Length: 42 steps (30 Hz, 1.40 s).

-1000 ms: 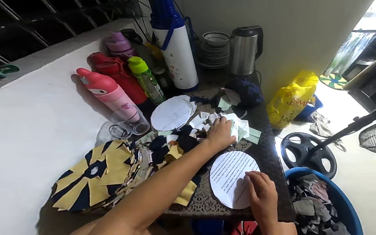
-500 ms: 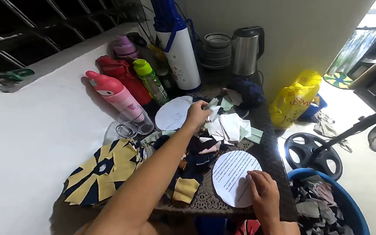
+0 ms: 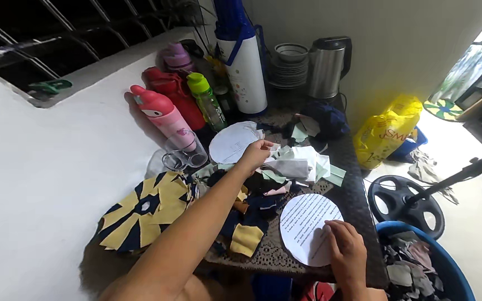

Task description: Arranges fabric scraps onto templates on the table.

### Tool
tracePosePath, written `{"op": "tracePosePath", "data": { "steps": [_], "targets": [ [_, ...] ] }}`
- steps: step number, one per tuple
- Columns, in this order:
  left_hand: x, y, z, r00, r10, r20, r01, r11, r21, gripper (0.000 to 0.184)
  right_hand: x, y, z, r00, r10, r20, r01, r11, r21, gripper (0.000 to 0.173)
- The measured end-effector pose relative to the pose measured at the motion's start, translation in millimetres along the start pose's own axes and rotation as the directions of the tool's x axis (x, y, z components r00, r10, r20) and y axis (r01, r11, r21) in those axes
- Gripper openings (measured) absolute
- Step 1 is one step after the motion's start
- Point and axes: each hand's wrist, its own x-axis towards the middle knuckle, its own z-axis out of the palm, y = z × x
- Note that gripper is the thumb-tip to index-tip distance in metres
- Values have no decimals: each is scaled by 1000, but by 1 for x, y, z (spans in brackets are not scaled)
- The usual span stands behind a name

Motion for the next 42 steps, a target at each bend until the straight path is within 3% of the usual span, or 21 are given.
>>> {"op": "tracePosePath", "data": {
  "steps": [4,10,13,18,22,27,31,35,39,42],
  "targets": [
    [-4,2,2,982,184,50,-190,925,328,25,0,1,0,1000,-8,6,8,1000,-9,25],
    [-9,11,37,864,432,260,-504,747,434,24,0,1,0,1000,-11,1,11,1000,-17,25],
    [-9,14,54,791,470,391,-611,630,479,30,0,1,0,1000,-14,1,14,1000,-19,26],
    [-12,23,63,865,262,428,-483,665,570,60,0,0,-1,1000,-3,8,3,1000,-20,26],
    [-9,22,58,879,298,373,-468,688,555,45,0,1,0,1000,-8,4,8,1000,-17,26],
    [-9,11,50,820,499,281,-573,697,431,19,0,0,0,1000,-5,1,5,1000,-23,26],
    [-16,10,40,852,497,168,-522,771,365,14,1,-1,-1,1000,-1,7,2,1000,-27,26],
    [-13,14,25,896,439,70,-440,853,282,19,0,0,-1,1000,-6,11,7,1000,-17,25],
    [16,22,19,944,314,100,-327,862,388,51,-2,1,0,1000,-23,8,23,999,-43,25],
    [48,36,30,930,350,115,-358,781,512,40,-1,-1,0,1000,-12,16,13,998,-59,24]
  ]
}}
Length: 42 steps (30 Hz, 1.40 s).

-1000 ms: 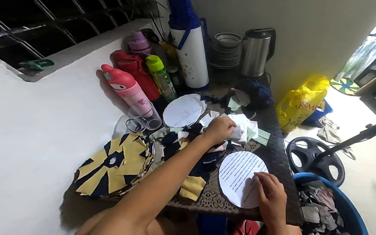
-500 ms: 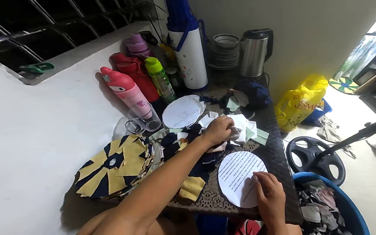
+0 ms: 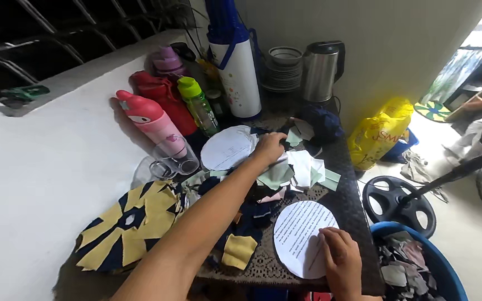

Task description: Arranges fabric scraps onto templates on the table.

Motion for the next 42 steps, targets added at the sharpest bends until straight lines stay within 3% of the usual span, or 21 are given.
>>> {"op": "tracePosePath", "data": {
  "steps": [8,14,16,18,20,23,25,29,33,35,37,39,42],
  "targets": [
    [71,22,42,987,-10,159,-53,922,384,25,1,-2,-3,999,33,31,-33,999,2,22],
    [77,18,47,989,-24,148,-41,905,423,23,0,-2,-2,999,26,29,-26,1000,-1,21],
    [78,8,46,999,5,44,-17,960,278,26,0,-2,-2,999,28,29,-28,1000,2,22],
    [76,2,39,995,-39,-89,41,999,20,26,0,-2,-1,999,26,23,-27,1000,5,22],
    [68,5,28,982,-128,-138,87,958,-274,24,-1,-2,0,1000,26,14,-27,1000,10,22],
    [35,20,11,976,-217,13,161,682,-713,23,0,-2,0,1000,26,13,-26,1000,10,22],
    [4,29,-1,968,-216,128,220,484,-847,26,0,-3,0,1000,23,14,-23,1000,14,22],
    [-61,45,-21,942,-180,283,324,271,-906,25,1,-3,-2,999,6,34,-7,1000,19,23],
    [-131,60,-37,911,-80,404,411,233,-881,20,3,-2,-6,1000,9,0,-9,993,114,29],
    [-161,64,-42,899,-24,438,430,245,-869,20,5,-11,-14,997,63,-39,-51,968,244,38],
    [-184,67,-41,889,19,458,442,231,-867,16,12,-38,-31,978,200,66,-207,856,473,46],
    [-202,68,-36,879,51,474,454,216,-865,16,20,-65,-45,922,305,240,-386,657,648,46],
    [-219,65,-25,871,98,481,468,127,-874,23,28,-89,-56,873,313,374,-484,469,739,19]
  ]
}}
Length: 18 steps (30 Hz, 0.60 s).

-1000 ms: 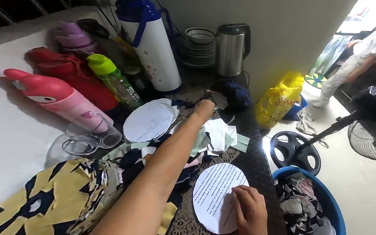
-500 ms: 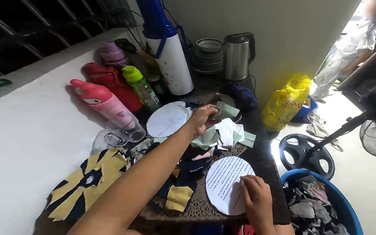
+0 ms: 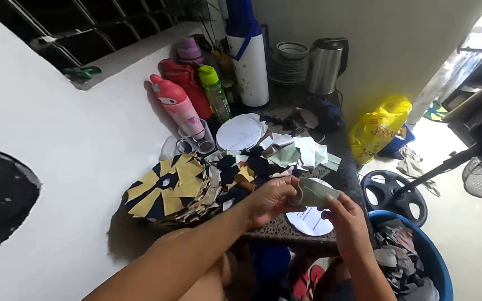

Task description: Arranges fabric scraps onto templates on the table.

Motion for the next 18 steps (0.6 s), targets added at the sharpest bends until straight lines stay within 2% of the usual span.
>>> {"op": "tracePosePath", "data": {
  "steps": [2,4,7,10,14,18],
  "targets": [
    [-6,-6,1,999,-27,16,28,998,-54,26,0,-4,2,996,-80,36,81,996,-22,14],
    [-10,-7,2,999,-40,26,40,999,-28,30,1,-5,2,981,-173,87,179,981,-74,15],
    [-9,-9,1,1000,-17,-19,18,998,54,20,1,-4,1,964,-217,156,235,966,-105,16],
    [-10,-8,0,995,15,-103,-11,999,41,12,2,-2,5,993,-51,106,55,998,-32,20],
    [-14,-10,-6,988,60,-141,-48,995,86,20,4,0,16,973,227,45,-230,969,84,22],
    [-19,-11,-13,989,99,-112,-74,977,202,22,7,8,22,972,222,76,-231,961,150,20]
  ]
}}
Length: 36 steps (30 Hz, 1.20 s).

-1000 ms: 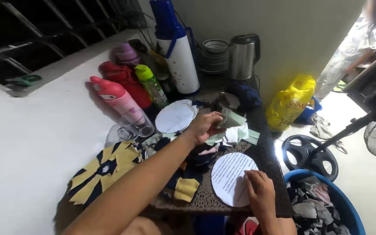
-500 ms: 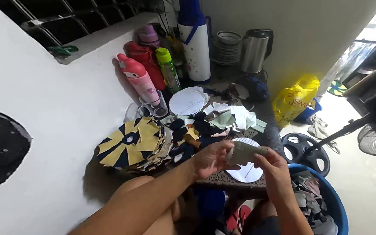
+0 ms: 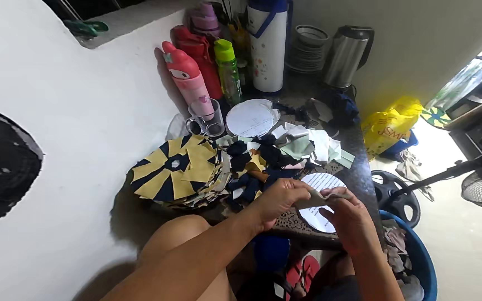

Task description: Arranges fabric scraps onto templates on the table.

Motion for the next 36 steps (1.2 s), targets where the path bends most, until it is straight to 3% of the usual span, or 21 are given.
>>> {"op": "tracePosePath", "data": {
  "steps": [5,9,12,16,24,26,28,31,33,36],
  "targets": [
    [0,-4,-2,1000,-4,12,3,998,66,6,4,8,4,997,-73,5,73,997,6,23],
    [1,-1,0,999,-14,-39,12,999,-47,2,8,18,2,992,-124,8,124,984,-126,22],
    [-1,6,0,992,-86,-89,66,977,-202,9,10,22,1,998,-59,-6,57,987,-150,17],
    [-1,10,-3,974,-184,-136,128,931,-341,19,9,24,0,998,58,-13,-58,998,-18,14],
    [1,7,-7,959,-238,-152,163,906,-391,22,7,30,-3,993,120,23,-121,990,66,24],
    [2,6,-8,961,-235,-146,164,909,-384,21,6,32,-1,994,107,23,-108,992,63,19],
    [3,3,-10,967,-209,-147,153,934,-322,21,5,35,2,997,74,-3,-74,997,39,15],
    [5,-6,-14,980,-107,-167,114,993,32,18,3,41,1,999,-23,-23,22,998,-65,11],
    [7,-13,-16,983,-41,-179,88,960,264,17,1,47,-2,996,-87,-37,81,986,-148,9],
    [6,-20,-19,985,-38,-167,101,916,387,16,-4,54,-9,994,-99,-54,87,978,-189,8]
  ]
}}
